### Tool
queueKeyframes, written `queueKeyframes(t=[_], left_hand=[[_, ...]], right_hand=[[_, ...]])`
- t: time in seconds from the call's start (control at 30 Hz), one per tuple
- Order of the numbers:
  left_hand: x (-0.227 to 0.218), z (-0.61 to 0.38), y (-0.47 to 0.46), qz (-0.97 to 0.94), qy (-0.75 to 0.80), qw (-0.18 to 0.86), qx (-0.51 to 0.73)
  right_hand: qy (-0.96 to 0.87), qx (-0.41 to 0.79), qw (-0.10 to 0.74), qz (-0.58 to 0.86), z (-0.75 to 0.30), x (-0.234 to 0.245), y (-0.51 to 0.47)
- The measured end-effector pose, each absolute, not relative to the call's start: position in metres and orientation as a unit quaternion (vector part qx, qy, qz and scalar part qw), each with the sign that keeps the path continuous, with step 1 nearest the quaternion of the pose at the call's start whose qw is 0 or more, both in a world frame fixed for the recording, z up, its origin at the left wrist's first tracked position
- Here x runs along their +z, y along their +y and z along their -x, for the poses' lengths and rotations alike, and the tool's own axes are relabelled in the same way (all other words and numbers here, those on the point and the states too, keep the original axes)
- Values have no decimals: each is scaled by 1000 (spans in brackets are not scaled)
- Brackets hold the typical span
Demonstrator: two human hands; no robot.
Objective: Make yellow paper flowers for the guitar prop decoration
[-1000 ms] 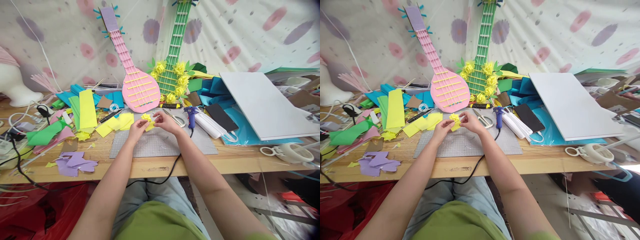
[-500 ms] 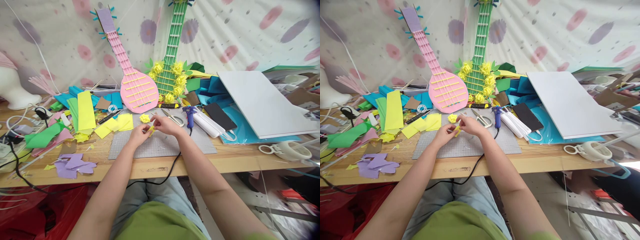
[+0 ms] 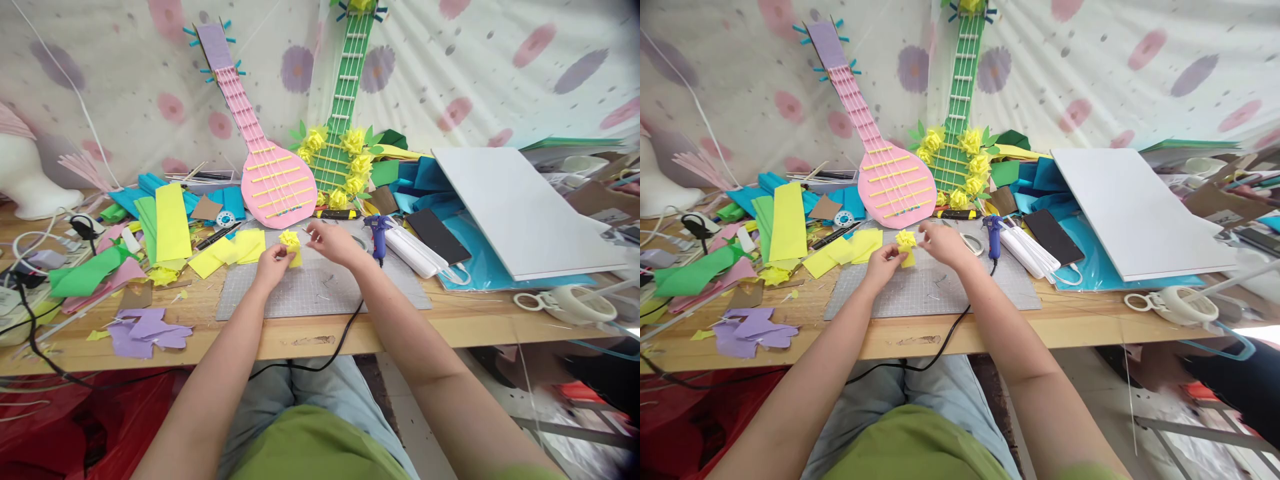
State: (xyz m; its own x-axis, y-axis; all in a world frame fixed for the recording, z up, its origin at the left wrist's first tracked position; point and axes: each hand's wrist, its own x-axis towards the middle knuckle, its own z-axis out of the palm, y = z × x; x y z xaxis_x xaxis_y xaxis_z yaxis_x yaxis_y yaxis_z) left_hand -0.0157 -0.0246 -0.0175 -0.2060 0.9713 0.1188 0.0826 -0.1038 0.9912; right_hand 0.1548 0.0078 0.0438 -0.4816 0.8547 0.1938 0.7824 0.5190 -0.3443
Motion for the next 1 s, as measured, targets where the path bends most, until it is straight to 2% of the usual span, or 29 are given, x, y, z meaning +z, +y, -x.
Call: queueKeyframes(t=[0.1, 0.2, 0.27, 0.5, 0.6, 0.77, 0.83, 0.9, 1.0], left_hand=[[-9, 19, -22, -291, 469, 498, 669], [-3, 22, -22, -145, 372, 577, 712], [-1, 24, -22, -83, 335, 601, 721], [-2, 28, -20, 29, 289, 627, 723], [-2, 31, -18, 47, 267, 629, 729], [7, 30, -12, 60, 236, 634, 734], [16, 26, -7, 59, 223, 631, 740], [26, 20, -1, 51, 214, 628, 746], [37, 11, 8, 39, 223, 620, 751]], right_hand=[[-762, 21, 171, 624, -174, 35, 19], [-726, 1, 82, 683, -186, 21, 25], [-717, 6, 55, 694, -188, 11, 26], [-693, 23, 40, 719, -184, 3, 30], [-683, 36, 89, 724, -188, 7, 28], [-686, 117, 321, 642, -177, 15, 16], [-692, 178, 381, 587, -164, 15, 10], [-714, 206, 378, 552, -150, 13, 4], [-769, 174, 337, 514, -136, 11, -3]])
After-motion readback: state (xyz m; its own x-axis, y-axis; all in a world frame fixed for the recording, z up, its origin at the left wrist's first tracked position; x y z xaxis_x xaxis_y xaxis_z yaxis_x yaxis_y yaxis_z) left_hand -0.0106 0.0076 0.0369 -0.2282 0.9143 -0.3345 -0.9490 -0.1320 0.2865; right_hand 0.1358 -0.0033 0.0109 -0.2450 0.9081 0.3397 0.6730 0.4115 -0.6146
